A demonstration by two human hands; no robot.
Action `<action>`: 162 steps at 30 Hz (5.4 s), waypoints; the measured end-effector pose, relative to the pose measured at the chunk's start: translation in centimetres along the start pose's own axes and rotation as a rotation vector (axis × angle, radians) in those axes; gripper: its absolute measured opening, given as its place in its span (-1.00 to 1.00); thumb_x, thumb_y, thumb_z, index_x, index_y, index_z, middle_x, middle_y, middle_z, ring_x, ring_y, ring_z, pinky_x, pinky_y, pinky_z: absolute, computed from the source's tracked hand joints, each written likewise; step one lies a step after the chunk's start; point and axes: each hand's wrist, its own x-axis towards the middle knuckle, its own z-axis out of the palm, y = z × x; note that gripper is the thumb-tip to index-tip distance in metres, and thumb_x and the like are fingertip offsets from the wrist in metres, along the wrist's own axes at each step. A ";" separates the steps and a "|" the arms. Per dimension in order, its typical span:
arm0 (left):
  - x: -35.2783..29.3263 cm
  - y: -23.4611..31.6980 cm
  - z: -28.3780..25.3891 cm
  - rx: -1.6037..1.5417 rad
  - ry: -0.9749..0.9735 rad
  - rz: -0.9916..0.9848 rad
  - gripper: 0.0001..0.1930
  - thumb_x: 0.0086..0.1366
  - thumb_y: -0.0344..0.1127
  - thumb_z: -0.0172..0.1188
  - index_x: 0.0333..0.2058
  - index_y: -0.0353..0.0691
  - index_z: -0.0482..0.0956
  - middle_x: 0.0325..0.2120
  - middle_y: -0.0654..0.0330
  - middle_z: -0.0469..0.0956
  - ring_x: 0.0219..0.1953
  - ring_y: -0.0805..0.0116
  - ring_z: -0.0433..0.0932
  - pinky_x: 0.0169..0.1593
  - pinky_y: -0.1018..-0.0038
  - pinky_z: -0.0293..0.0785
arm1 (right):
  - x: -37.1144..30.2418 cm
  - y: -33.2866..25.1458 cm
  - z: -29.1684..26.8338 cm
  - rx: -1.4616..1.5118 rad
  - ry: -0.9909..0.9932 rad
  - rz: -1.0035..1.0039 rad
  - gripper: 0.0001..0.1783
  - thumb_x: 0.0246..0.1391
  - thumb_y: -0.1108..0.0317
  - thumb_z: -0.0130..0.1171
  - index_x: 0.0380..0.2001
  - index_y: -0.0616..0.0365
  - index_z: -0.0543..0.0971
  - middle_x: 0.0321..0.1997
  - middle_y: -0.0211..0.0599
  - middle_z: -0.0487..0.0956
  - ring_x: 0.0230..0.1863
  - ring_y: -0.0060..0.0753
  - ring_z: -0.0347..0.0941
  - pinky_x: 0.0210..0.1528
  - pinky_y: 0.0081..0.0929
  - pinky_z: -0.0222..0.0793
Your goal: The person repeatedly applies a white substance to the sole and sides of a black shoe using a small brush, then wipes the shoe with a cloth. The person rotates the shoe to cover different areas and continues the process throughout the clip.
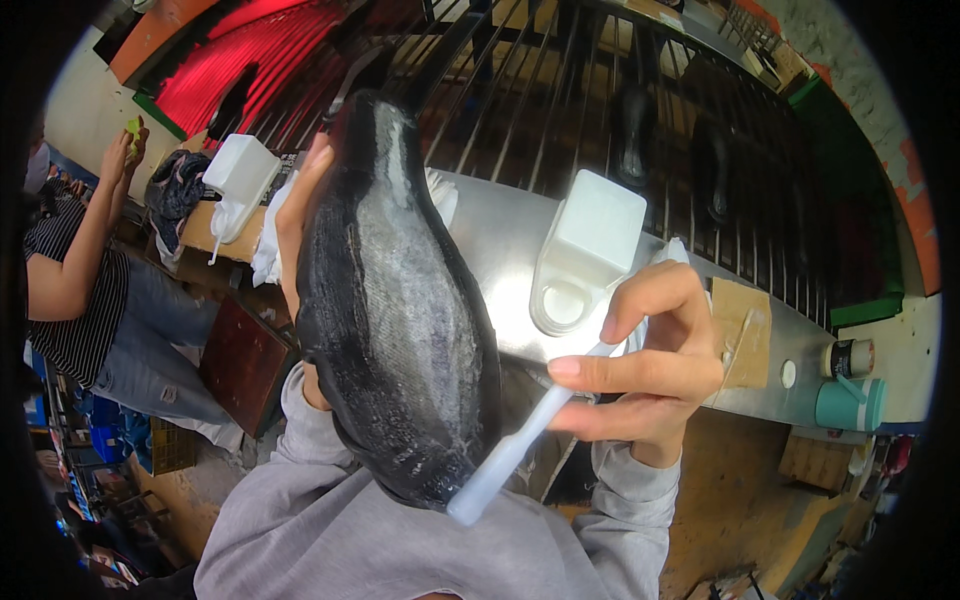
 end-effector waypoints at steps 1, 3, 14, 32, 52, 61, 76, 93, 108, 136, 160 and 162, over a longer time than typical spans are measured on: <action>0.0 0.0 0.0 0.012 0.007 0.013 -0.16 0.01 -0.40 0.50 0.29 -0.25 0.31 0.31 -0.21 0.26 0.36 -0.12 0.28 0.30 0.20 0.34 | 0.2 -0.1 0.1 -0.015 -0.003 0.027 -0.56 -0.48 0.10 0.68 -0.38 -0.09 0.82 -0.28 -0.45 0.39 -0.27 -0.49 0.34 -0.25 -0.58 0.19; -0.2 0.1 0.1 0.033 -0.015 0.023 -0.16 0.01 -0.40 0.50 0.29 -0.25 0.32 0.30 -0.21 0.27 0.36 -0.11 0.29 0.30 0.21 0.34 | 0.7 -0.5 0.2 -0.034 0.018 0.052 -0.55 -0.50 0.10 0.67 -0.38 -0.08 0.82 -0.29 -0.45 0.40 -0.28 -0.49 0.34 -0.28 -0.59 0.18; 0.2 0.8 -0.2 -0.013 -0.060 -0.090 -0.21 0.02 -0.42 0.48 0.26 -0.26 0.36 0.26 -0.17 0.33 0.38 -0.12 0.26 0.31 0.16 0.32 | 1.4 -1.5 -0.3 -0.140 0.034 0.093 -0.55 -0.54 0.06 0.67 -0.41 -0.12 0.82 -0.28 -0.47 0.38 -0.27 -0.48 0.36 -0.26 -0.58 0.21; 0.7 1.5 -0.8 -0.059 -0.159 -0.135 -0.13 -0.06 -0.49 0.52 0.29 -0.20 0.36 0.33 -0.15 0.25 0.39 -0.08 0.25 0.33 0.20 0.31 | 2.6 -1.5 -0.3 -0.113 0.060 0.060 -0.54 -0.58 0.13 0.66 -0.40 -0.11 0.82 -0.30 -0.47 0.38 -0.30 -0.51 0.34 -0.28 -0.59 0.21; -3.1 1.2 -0.5 -1.084 -0.301 -0.935 -0.40 0.19 -0.32 0.40 0.19 -0.32 0.41 0.07 0.09 0.53 0.09 0.32 0.54 0.21 0.35 0.46 | 7.5 1.0 3.9 0.055 -0.026 -0.136 -0.51 -0.56 0.10 0.68 -0.37 -0.10 0.82 -0.38 -0.50 0.40 -0.38 -0.56 0.33 -0.41 -0.62 0.12; -3.0 2.0 -2.8 -1.149 -0.542 -1.109 -0.46 0.43 -0.28 0.12 0.30 -0.31 0.24 0.21 0.02 0.42 0.21 0.26 0.48 0.26 0.39 0.48 | 7.9 -0.1 3.9 -0.031 -0.065 0.017 -0.50 -0.60 0.16 0.67 -0.37 -0.07 0.83 -0.35 -0.46 0.41 -0.37 -0.56 0.36 -0.39 -0.61 0.17; -4.6 1.9 -3.1 -1.125 -0.792 -1.097 -0.34 0.45 -0.06 0.07 0.39 -0.23 0.12 0.33 -0.07 0.24 0.33 0.11 0.36 0.32 0.25 0.41 | 6.1 2.5 3.4 0.062 -0.272 0.265 -0.63 -0.38 0.22 0.64 -0.40 0.10 0.79 -0.34 -0.45 0.45 -0.31 -0.47 0.44 -0.31 -0.57 0.30; -7.3 1.0 -2.1 -1.461 -0.550 -1.066 -0.10 0.30 0.10 0.29 0.45 -0.08 0.03 0.39 -0.16 0.08 0.37 -0.03 0.28 0.34 0.07 0.35 | 0.5 5.4 0.7 0.208 -0.469 0.499 -0.70 -0.26 0.17 0.60 -0.46 0.06 0.75 -0.35 -0.50 0.48 -0.29 -0.46 0.43 -0.22 -0.47 0.25; 1.2 -8.1 -6.3 -1.653 -0.921 -0.663 0.15 0.17 0.28 0.36 0.49 -0.16 -0.13 0.45 0.12 0.04 0.07 -0.14 0.43 -0.09 0.11 0.49 | -19.1 10.9 -15.0 -0.847 0.334 1.319 -0.54 -0.24 0.28 0.61 -0.27 0.31 0.69 -0.45 -0.20 0.66 -0.40 -0.35 0.62 -0.31 -0.41 0.51; -1.1 -7.2 -5.2 -1.731 -0.622 -0.494 -0.30 0.49 -0.19 0.01 0.49 -0.04 -0.08 0.24 0.01 0.34 -0.43 0.11 0.55 -0.38 0.37 0.45 | -15.2 11.1 -15.2 -0.777 0.329 1.299 -0.65 -0.10 0.22 0.55 -0.36 0.31 0.73 -0.48 -0.21 0.70 -0.43 -0.40 0.61 -0.33 -0.43 0.48; -1.8 -8.3 -3.4 -1.827 -0.722 -0.510 -0.43 0.48 -0.26 0.03 0.40 -0.21 0.18 0.34 0.04 0.21 -0.23 -0.04 0.54 -0.24 0.27 0.45 | -19.7 3.4 -16.1 0.107 0.289 1.345 -0.85 -0.09 0.42 0.49 -0.51 0.16 0.66 0.26 -0.20 0.53 -0.11 -0.57 0.45 -0.10 -0.56 0.33; -1.1 -8.2 -2.7 -1.906 -0.910 -0.556 -0.37 0.49 -0.22 0.02 0.44 -0.15 0.06 0.33 0.04 0.23 -0.23 -0.05 0.54 -0.20 0.27 0.45 | -19.7 3.0 -16.5 0.140 0.231 1.292 -0.84 -0.10 0.42 0.50 -0.54 0.16 0.65 0.34 -0.12 0.47 0.05 -0.48 0.50 0.04 -0.52 0.35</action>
